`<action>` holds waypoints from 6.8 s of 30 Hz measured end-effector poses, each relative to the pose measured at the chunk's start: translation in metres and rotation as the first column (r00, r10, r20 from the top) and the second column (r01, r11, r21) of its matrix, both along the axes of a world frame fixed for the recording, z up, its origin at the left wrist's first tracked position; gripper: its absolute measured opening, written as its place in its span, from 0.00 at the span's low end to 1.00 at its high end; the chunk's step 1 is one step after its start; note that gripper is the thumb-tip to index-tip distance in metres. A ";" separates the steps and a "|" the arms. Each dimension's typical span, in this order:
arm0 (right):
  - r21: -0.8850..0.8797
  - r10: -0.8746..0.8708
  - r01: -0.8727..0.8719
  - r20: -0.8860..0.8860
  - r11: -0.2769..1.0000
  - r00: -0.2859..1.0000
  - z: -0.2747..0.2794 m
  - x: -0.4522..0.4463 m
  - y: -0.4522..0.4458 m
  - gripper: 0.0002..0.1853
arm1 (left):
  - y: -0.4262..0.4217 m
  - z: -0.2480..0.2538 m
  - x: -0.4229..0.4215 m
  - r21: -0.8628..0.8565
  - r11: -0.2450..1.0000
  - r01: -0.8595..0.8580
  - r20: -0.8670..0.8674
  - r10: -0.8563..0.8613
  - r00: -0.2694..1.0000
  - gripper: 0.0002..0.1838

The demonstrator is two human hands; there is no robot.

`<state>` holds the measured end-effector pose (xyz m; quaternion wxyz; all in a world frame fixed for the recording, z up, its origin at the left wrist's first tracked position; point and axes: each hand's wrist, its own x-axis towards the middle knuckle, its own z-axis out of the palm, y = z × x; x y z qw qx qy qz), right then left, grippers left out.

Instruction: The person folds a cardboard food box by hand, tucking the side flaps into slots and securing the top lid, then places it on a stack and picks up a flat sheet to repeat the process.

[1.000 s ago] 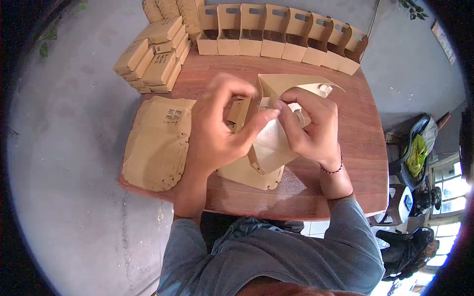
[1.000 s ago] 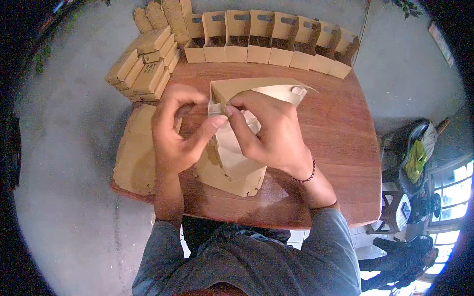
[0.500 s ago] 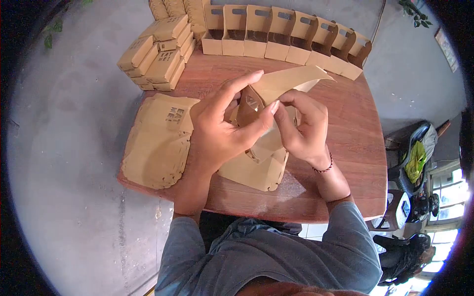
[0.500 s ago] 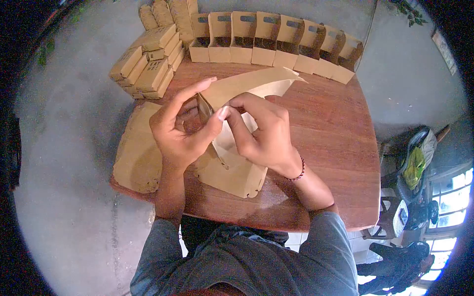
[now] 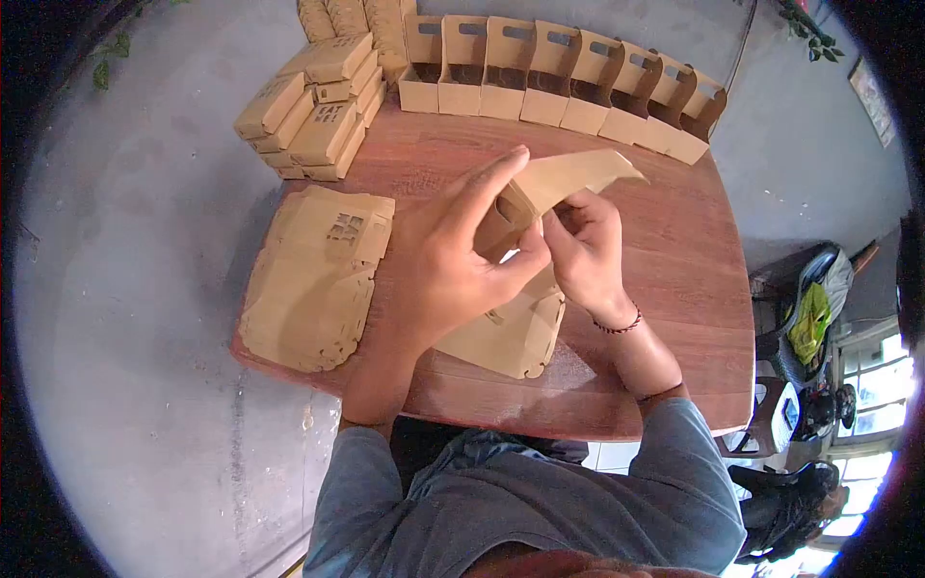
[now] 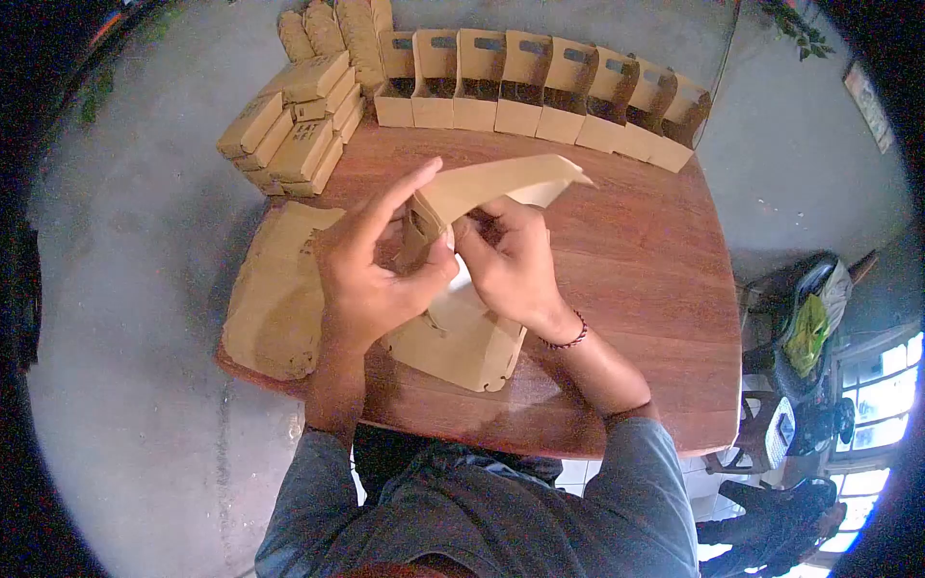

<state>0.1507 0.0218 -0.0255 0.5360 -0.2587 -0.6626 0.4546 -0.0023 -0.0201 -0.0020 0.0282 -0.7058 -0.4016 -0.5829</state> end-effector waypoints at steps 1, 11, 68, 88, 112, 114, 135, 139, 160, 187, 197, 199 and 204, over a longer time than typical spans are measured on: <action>-0.068 0.035 -0.032 0.032 0.997 0.999 0.001 0.001 0.001 0.07 | 0.000 0.000 0.001 0.025 0.999 -0.022 -0.033 0.023 0.999 0.31; -0.155 0.218 -0.201 0.098 0.967 0.971 0.020 -0.001 -0.006 0.11 | 0.010 -0.001 -0.027 -0.170 0.963 -0.209 -0.055 0.202 0.978 0.27; 0.550 -0.328 0.211 0.124 0.808 0.936 0.029 0.021 -0.005 0.05 | -0.004 0.009 -0.011 -0.282 0.871 0.402 0.298 -0.319 0.900 0.18; 0.314 -0.146 0.079 0.197 0.946 0.970 0.033 0.023 -0.007 0.07 | -0.009 0.013 -0.014 -0.105 0.971 0.215 -0.044 -0.221 0.974 0.19; 0.333 -0.137 0.041 0.271 0.942 0.953 0.031 0.014 -0.004 0.18 | -0.011 0.002 0.006 -0.252 0.938 0.240 0.156 -0.206 0.966 0.26; 0.286 -0.141 0.058 0.282 0.956 0.949 0.032 0.014 -0.007 0.17 | -0.011 0.001 0.005 -0.252 0.925 0.284 0.214 -0.233 0.949 0.26; 0.212 0.009 -0.066 0.261 0.975 0.965 0.039 0.022 -0.018 0.20 | -0.010 -0.002 0.008 0.007 0.998 0.065 0.048 -0.065 0.997 0.19; 0.070 0.113 -0.126 0.162 0.990 0.980 0.036 0.021 -0.012 0.20 | -0.014 0.003 0.010 0.040 0.999 -0.001 -0.010 0.001 1.000 0.19; -0.067 -0.048 0.002 -0.698 0.998 0.714 0.049 0.059 0.023 0.17 | 0.024 0.003 -0.029 0.376 0.896 0.237 -0.062 -0.231 0.971 0.76; 0.022 -0.111 0.157 -0.606 0.987 0.787 0.033 0.014 -0.008 0.21 | 0.039 -0.020 -0.021 0.517 0.838 -0.173 0.033 0.183 0.983 0.55; 0.082 -0.220 0.302 -0.511 0.950 0.831 0.033 0.016 -0.005 0.23 | 0.009 -0.001 -0.018 0.580 0.680 -0.448 -0.083 0.597 0.798 0.26; 0.131 -0.250 0.348 -0.473 0.928 0.845 0.032 0.018 -0.003 0.23 | 0.005 0.000 -0.012 0.530 0.681 -0.504 -0.104 0.643 0.759 0.19; 0.214 -0.277 0.371 -0.369 0.904 0.887 0.036 0.019 -0.007 0.24 | -0.001 0.003 -0.006 0.258 0.801 -0.540 -0.349 0.599 0.721 0.14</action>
